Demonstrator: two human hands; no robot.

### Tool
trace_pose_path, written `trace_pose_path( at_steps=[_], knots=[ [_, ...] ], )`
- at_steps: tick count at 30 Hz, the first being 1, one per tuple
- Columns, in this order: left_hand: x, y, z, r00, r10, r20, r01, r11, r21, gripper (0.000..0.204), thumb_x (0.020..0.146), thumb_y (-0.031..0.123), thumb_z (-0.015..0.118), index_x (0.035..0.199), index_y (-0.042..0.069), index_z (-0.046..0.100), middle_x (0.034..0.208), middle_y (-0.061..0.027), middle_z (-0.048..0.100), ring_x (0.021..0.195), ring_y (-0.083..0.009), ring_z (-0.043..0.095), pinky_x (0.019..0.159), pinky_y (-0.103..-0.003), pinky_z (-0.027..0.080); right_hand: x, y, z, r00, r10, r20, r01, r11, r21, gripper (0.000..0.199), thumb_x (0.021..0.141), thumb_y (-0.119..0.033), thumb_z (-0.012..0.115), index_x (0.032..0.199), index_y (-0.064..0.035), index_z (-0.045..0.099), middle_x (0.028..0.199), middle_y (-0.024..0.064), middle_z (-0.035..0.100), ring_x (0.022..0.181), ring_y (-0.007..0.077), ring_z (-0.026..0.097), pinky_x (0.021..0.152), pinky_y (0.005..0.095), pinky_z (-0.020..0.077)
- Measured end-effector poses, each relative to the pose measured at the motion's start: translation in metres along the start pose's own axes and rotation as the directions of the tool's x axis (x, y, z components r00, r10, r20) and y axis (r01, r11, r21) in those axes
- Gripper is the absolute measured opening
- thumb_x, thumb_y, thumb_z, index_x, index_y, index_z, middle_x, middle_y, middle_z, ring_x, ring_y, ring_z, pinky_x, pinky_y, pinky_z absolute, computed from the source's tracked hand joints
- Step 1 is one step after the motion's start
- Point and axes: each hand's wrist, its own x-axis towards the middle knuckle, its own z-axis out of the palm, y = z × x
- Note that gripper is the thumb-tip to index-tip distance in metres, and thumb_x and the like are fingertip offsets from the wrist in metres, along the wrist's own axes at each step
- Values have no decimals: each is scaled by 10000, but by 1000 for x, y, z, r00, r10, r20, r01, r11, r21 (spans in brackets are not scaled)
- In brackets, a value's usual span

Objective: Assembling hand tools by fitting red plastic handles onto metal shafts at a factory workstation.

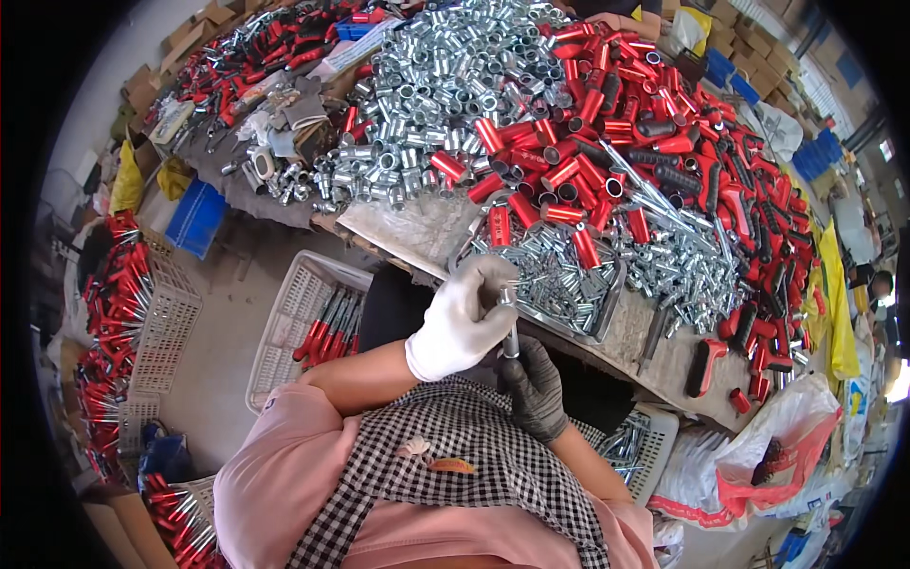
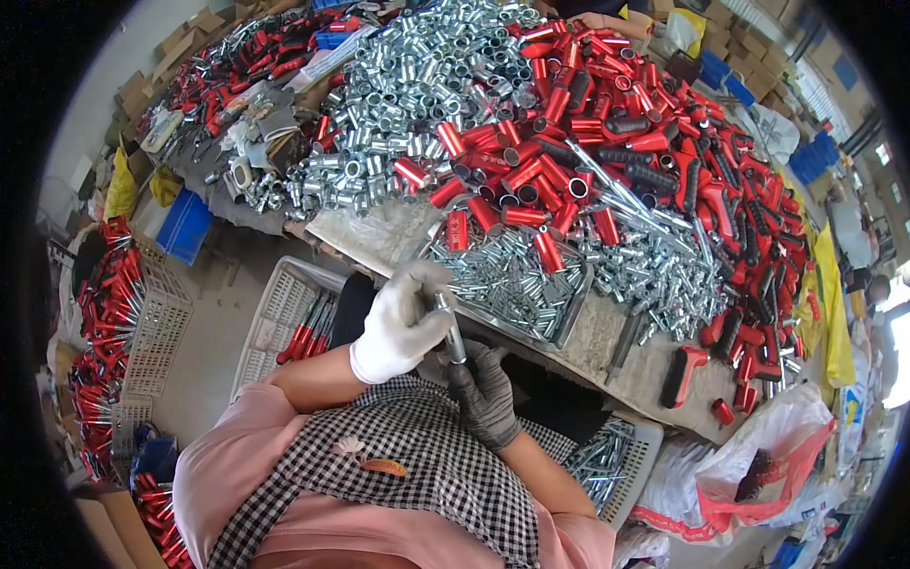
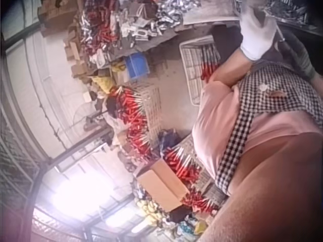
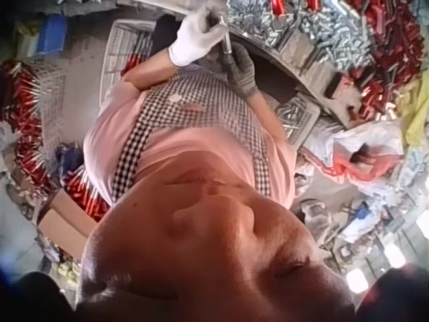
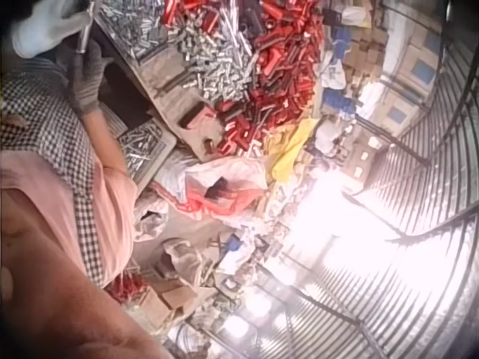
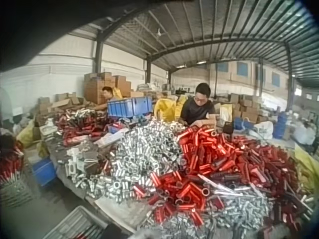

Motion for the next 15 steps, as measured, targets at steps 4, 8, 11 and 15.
trace_pose_path(
  at_steps=[4,8,11,15],
  knots=[
    [3,3,4,983,110,147,-70,964,-256,263,771,-88,542,1010,18,510,934,-84,542,727,-141,548,693,-275,482,5,7,0,974,-217,-63,207,969,-134,396,997,-269,562,1290,-5,524,1058,42,641,913,110,583,852,260,471],
    [6,2,13,933,18,360,91,955,-283,371,777,-102,534,1124,12,468,1005,-81,516,896,-145,539,790,-291,475,4,-6,6,960,-243,-137,252,966,57,405,996,-261,569,1304,-1,531,1057,59,651,933,119,599,824,261,492],
    [13,4,20,916,-91,391,193,953,-232,536,741,-66,610,1253,4,467,1043,-105,539,965,-170,562,856,-296,470,4,-2,-6,962,-234,-142,240,971,22,441,989,-273,582,1332,-5,512,1120,92,653,1026,151,612,876,294,500],
    [31,10,23,855,162,493,-189,982,5,590,712,-11,706,1257,15,483,1083,-150,570,1044,-247,590,908,-375,484,8,-9,-21,907,-358,-220,359,933,-38,454,985,-290,592,1341,-19,512,1134,98,658,1033,183,619,911,325,485]
  ],
)
